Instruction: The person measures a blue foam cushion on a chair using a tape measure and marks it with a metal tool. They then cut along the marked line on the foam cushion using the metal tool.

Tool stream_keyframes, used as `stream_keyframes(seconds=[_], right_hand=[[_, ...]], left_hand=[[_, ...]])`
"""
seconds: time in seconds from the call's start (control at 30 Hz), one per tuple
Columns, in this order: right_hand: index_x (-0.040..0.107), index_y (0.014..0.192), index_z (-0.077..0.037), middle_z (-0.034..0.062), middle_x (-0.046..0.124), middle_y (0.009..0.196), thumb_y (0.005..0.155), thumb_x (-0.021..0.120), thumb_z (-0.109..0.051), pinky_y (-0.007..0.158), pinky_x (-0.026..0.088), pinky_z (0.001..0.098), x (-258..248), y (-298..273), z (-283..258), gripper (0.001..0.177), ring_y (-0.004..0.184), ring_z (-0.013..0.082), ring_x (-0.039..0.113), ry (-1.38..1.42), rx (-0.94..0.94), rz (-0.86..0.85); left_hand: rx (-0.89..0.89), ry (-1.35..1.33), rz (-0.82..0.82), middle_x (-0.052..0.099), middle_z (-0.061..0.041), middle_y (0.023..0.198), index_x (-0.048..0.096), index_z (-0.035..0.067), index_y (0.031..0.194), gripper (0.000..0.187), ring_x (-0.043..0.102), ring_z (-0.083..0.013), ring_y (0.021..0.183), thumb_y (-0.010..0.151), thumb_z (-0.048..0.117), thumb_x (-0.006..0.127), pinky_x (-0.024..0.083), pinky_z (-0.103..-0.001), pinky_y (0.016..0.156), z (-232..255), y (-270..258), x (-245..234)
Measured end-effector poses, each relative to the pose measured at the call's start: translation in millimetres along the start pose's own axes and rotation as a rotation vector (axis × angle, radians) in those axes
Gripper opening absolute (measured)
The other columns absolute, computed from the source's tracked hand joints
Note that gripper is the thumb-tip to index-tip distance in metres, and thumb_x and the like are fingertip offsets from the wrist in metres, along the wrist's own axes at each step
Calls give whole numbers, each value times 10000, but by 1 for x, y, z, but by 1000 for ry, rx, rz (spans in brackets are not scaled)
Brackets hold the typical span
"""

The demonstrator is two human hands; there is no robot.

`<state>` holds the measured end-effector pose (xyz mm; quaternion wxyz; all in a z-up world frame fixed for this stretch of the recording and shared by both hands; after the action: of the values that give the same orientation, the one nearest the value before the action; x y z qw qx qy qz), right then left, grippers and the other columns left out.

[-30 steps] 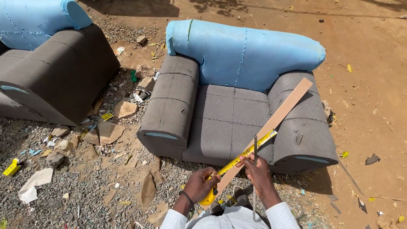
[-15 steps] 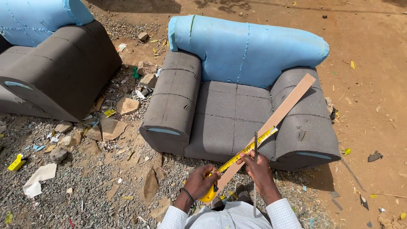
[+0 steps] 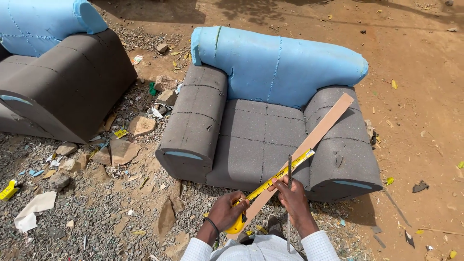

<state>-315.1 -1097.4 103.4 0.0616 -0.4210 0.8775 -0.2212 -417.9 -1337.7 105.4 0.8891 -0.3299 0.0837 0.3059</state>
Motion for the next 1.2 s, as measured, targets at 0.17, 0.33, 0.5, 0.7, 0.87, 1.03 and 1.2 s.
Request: stream_keyframes(seconds=[0.17, 0.33, 0.5, 0.7, 0.87, 1.03, 1.2], right_hand=[[730, 1042, -146, 232, 930, 934, 1166, 849, -296, 572, 237, 280, -4, 1, 3, 228, 589, 79, 228, 23, 5, 0], [721, 1049, -143, 234, 918, 931, 1148, 869, -299, 581, 268, 277, -7, 1, 6, 236, 606, 85, 273, 36, 18, 27], [765, 1067, -116, 206, 926, 955, 1178, 825, -311, 554, 240, 298, -8, 4, 10, 232, 578, 75, 230, 7, -22, -21], [752, 1019, -125, 209, 915, 923, 1169, 839, -311, 554, 235, 283, -8, 3, 11, 255, 576, 69, 253, 3, -24, -21], [722, 1014, -136, 207, 912, 920, 1142, 870, -311, 556, 266, 278, -8, -5, 2, 262, 587, 72, 291, 15, -12, 13], [763, 1067, -147, 185, 931, 926, 1132, 889, -310, 545, 275, 259, -12, -11, -1, 216, 570, 60, 291, 48, -4, 60], [725, 1064, -154, 195, 954, 957, 1124, 900, -271, 543, 277, 278, -21, -9, 2, 219, 552, 69, 282, 79, 23, 130]], left_hand=[[14, -48, -30, 871, 17, 966, 769, 243, 1072, 306, 851, -132, 788, 1266, 478, 743, 609, -342, 649, 1, 2, 3], [28, -32, -38, 831, 22, 946, 749, 239, 1065, 335, 851, -138, 777, 1260, 510, 735, 573, -349, 634, 2, 1, 4], [61, 4, -6, 862, 57, 924, 762, 261, 1023, 320, 873, -126, 789, 1234, 497, 718, 575, -361, 684, 4, 0, 3], [46, -11, -3, 841, 38, 915, 763, 252, 1014, 316, 835, -133, 765, 1245, 464, 728, 596, -361, 672, 6, -4, 2], [24, -15, -17, 867, 25, 937, 766, 249, 1053, 313, 831, -137, 770, 1255, 485, 722, 593, -360, 670, 5, -3, 3], [4, 143, 10, 899, 63, 976, 807, 322, 1130, 325, 789, -86, 727, 1240, 610, 706, 553, -311, 586, 21, -3, -10], [20, 188, -13, 847, 41, 937, 846, 289, 1136, 282, 614, -86, 675, 1270, 503, 721, 481, -308, 577, 32, 4, -11]])
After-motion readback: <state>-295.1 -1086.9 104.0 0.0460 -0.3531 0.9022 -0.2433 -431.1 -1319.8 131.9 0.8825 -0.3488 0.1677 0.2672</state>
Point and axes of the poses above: each hand's wrist, its own y-axis towards the middle knuckle, its own x-axis out of the palm, z = x × y, the point moved 8 cm from there along y, towards the middle knuckle
